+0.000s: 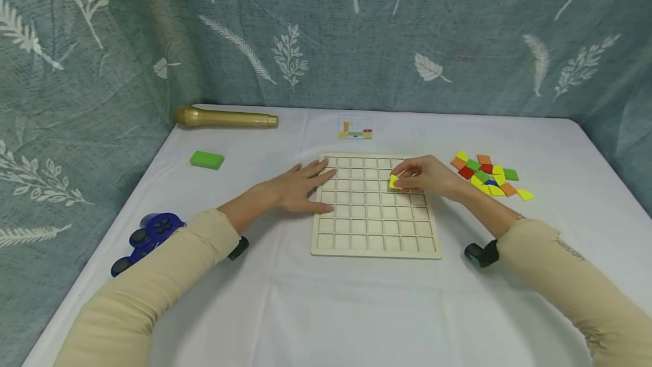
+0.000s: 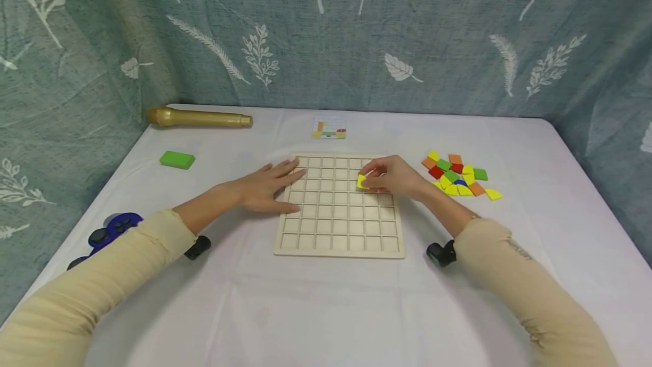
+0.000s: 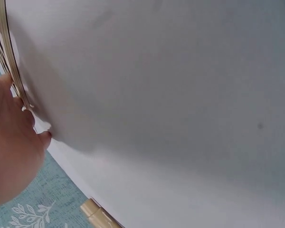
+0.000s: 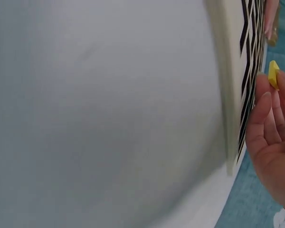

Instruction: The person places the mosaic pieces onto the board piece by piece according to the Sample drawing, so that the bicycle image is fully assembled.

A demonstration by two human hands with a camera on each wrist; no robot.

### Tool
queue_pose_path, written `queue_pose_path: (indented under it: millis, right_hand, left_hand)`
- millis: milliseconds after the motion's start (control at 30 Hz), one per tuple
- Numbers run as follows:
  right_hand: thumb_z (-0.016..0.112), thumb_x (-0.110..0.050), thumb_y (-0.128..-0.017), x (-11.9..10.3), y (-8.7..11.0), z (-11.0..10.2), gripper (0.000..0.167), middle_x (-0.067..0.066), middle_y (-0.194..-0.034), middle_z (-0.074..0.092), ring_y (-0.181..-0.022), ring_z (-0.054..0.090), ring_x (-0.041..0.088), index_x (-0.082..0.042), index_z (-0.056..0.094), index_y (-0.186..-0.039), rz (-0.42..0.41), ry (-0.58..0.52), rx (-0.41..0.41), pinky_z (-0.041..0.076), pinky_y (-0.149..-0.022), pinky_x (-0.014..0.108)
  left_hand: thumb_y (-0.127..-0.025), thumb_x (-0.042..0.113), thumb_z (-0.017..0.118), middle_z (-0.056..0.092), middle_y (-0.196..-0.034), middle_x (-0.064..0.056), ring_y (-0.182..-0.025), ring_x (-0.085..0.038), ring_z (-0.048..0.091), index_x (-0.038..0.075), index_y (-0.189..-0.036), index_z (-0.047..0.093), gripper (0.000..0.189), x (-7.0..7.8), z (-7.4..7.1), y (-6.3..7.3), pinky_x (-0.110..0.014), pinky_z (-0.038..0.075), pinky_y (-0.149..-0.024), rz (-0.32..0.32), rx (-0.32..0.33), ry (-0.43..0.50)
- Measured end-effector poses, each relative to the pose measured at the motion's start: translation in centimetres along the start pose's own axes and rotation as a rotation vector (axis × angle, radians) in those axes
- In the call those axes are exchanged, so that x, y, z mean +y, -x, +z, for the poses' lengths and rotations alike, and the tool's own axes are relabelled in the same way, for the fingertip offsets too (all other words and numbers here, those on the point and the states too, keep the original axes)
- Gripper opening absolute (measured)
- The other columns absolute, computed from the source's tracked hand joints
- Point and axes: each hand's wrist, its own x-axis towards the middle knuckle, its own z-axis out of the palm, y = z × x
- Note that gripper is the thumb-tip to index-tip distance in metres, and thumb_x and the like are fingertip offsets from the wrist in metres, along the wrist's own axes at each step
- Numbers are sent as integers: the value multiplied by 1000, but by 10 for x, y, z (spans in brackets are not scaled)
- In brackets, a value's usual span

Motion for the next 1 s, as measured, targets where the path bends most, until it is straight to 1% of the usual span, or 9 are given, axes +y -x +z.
queue_pose_path:
  millis: [33,200,300,400,533,700,833,1000]
  right_hand:
    - [69,-13,-89,-2,-2,2,29,10,-91,67,-82,67,22,1,65,-114,1,6,-1,54,-69,27]
    - [69,-11,-89,-11,-13,12,29,12,-92,66,-80,68,21,2,65,-115,30,-36,-14,56,-70,30]
    - [69,-10,-89,-16,-18,18,30,12,-90,65,-79,67,19,2,65,-116,66,-53,-19,56,-69,29]
    - [69,-10,-89,-22,-21,23,31,11,-89,65,-76,66,17,4,65,-117,76,-54,-32,55,-67,27]
    - [67,-8,-90,-30,-25,30,30,12,-89,65,-73,65,16,6,64,-117,65,-58,-47,55,-68,27]
    - [67,-7,-91,-37,-30,38,28,13,-91,67,-75,66,18,5,65,-116,64,-43,-43,55,-70,29]
    - [67,-7,-90,-41,-34,43,28,13,-93,69,-76,66,19,6,66,-115,53,-31,-37,55,-70,29]
    - [67,-9,-90,-43,-37,48,27,13,-94,70,-75,66,19,5,67,-113,32,26,-28,55,-68,29]
  left_hand:
    - [-91,68,40,-11,-158,-3,-143,-20,-9,23,-155,2,87,0,0,0,-46,-2,-114,-3,-1,-5]
    - [-91,68,40,-11,-158,-3,-143,-20,-9,22,-155,2,87,3,0,-1,-45,-1,-114,-7,-2,-2]
    - [-91,67,41,-10,-158,-4,-143,-21,-8,21,-155,3,88,3,0,-1,-46,-1,-114,-6,2,7]
    - [-91,67,42,-10,-159,-4,-143,-21,-8,22,-155,3,88,3,1,-1,-46,0,-114,-7,5,3]
    - [-90,68,42,-9,-159,-4,-144,-22,-7,21,-155,3,89,2,2,-1,-46,0,-114,-11,9,1]
    - [-89,69,41,-10,-158,-3,-143,-20,-8,23,-155,3,89,2,2,-2,-45,0,-114,-24,7,13]
    - [-90,69,42,-9,-159,-4,-144,-21,-6,22,-155,4,89,1,3,-2,-46,1,-114,-21,10,14]
    - [-90,69,41,-9,-159,-4,-144,-20,-6,22,-155,4,89,2,3,-2,-46,1,-114,-27,6,13]
